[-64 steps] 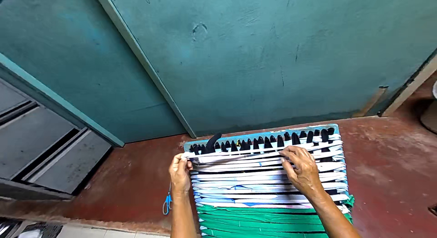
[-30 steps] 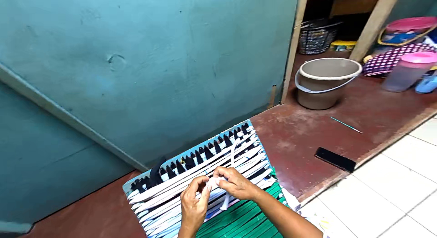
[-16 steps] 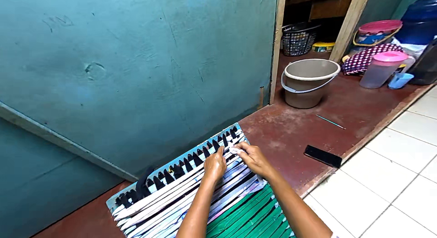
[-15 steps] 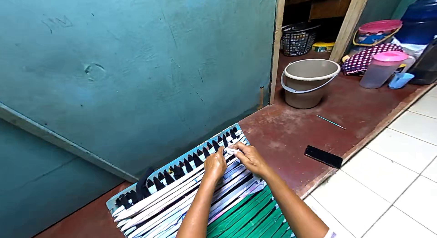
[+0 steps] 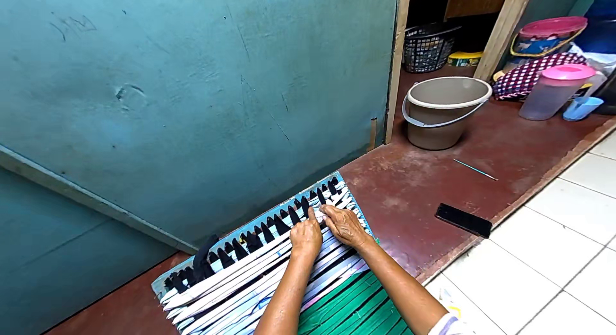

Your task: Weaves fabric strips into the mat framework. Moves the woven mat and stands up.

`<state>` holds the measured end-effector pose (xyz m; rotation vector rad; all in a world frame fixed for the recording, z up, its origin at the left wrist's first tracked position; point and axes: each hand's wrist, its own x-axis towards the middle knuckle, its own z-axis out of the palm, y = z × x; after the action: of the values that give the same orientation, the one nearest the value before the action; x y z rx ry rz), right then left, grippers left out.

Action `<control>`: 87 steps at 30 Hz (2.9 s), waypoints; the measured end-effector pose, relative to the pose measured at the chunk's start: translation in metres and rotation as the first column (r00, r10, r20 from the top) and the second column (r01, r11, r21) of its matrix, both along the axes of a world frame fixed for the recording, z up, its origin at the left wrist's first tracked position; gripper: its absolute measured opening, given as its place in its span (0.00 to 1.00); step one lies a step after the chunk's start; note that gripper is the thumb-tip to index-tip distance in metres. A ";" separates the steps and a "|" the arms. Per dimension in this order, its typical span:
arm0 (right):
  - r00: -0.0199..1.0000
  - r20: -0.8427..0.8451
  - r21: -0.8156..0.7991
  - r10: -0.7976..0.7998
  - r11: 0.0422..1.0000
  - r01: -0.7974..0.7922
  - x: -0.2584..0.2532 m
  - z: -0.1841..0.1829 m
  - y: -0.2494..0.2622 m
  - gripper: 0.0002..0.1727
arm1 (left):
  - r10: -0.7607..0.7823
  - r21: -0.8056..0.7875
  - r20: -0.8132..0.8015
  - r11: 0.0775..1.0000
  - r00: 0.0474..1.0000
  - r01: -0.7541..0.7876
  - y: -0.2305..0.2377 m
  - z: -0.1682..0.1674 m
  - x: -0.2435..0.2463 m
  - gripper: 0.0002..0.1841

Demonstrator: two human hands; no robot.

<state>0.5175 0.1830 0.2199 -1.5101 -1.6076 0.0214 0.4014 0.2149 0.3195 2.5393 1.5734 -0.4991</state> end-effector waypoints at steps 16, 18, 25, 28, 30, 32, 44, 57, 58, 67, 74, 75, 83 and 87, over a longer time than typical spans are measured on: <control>1.000 -0.026 0.228 -0.005 0.973 0.011 -0.001 -0.011 -0.012 0.17 | -0.090 -0.101 0.069 0.990 0.993 0.097 0.007 0.001 -0.013 0.30; 0.999 -0.033 0.204 0.003 0.979 0.004 0.001 -0.013 -0.015 0.19 | -0.084 -0.100 0.147 0.990 0.986 0.099 0.006 0.000 -0.014 0.30; 0.998 -0.057 0.162 0.000 0.987 0.009 0.003 -0.008 -0.013 0.18 | -0.060 -0.043 0.253 0.996 0.966 0.073 0.006 -0.004 -0.010 0.28; 0.997 -0.082 0.188 0.004 0.982 0.011 0.004 -0.009 -0.010 0.18 | -0.034 -0.073 0.384 0.995 0.923 0.067 0.017 -0.005 -0.010 0.25; 0.994 -0.105 0.200 0.010 0.980 0.012 0.004 -0.010 -0.010 0.18 | -0.066 -0.037 0.439 0.995 0.896 0.091 0.019 -0.004 -0.008 0.23; 0.994 -0.112 0.214 0.015 0.977 0.010 0.004 -0.011 -0.009 0.18 | -0.186 0.177 0.526 0.978 0.830 0.107 0.016 -0.007 -0.004 0.21; 0.989 -0.146 0.221 0.008 0.975 0.024 0.005 -0.022 -0.005 0.17 | -0.481 0.384 0.072 0.822 0.874 0.420 0.037 0.008 0.044 0.15; 0.979 -0.198 0.256 0.048 0.967 0.004 0.009 -0.028 -0.004 0.15 | -0.443 0.300 0.122 0.869 0.888 0.392 0.032 0.007 0.052 0.15; 0.979 -0.197 0.260 0.048 0.966 0.005 0.009 -0.029 -0.003 0.15 | -0.419 0.273 0.118 0.886 0.900 0.376 0.028 0.011 0.053 0.16; 0.989 -0.146 0.268 0.000 0.963 0.040 0.009 -0.026 -0.004 0.14 | -0.207 -0.052 0.311 0.971 0.927 0.235 0.032 0.036 0.071 0.15; 0.982 -0.179 0.231 0.056 0.973 -0.014 0.009 -0.029 -0.001 0.17 | 0.401 -0.503 0.823 0.844 0.403 0.187 0.057 0.035 0.073 0.18; 0.981 -0.185 0.224 0.061 0.974 -0.018 0.009 -0.027 -0.001 0.17 | 0.410 -0.529 0.803 0.824 0.433 0.202 0.059 0.039 0.073 0.19; 0.954 -0.295 0.209 0.060 0.978 0.003 0.007 -0.014 -0.002 0.15 | 0.039 -0.173 0.850 0.963 0.526 0.208 0.052 0.023 0.013 0.14; 0.956 -0.292 0.101 0.008 0.995 0.023 0.005 -0.006 -0.005 0.15 | -0.196 0.018 0.606 0.972 0.771 0.233 0.026 -0.008 -0.016 0.17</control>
<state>0.5223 0.1784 0.2139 -1.3627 -1.3455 0.1485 0.3856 0.2412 0.3115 2.4767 1.0207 0.2499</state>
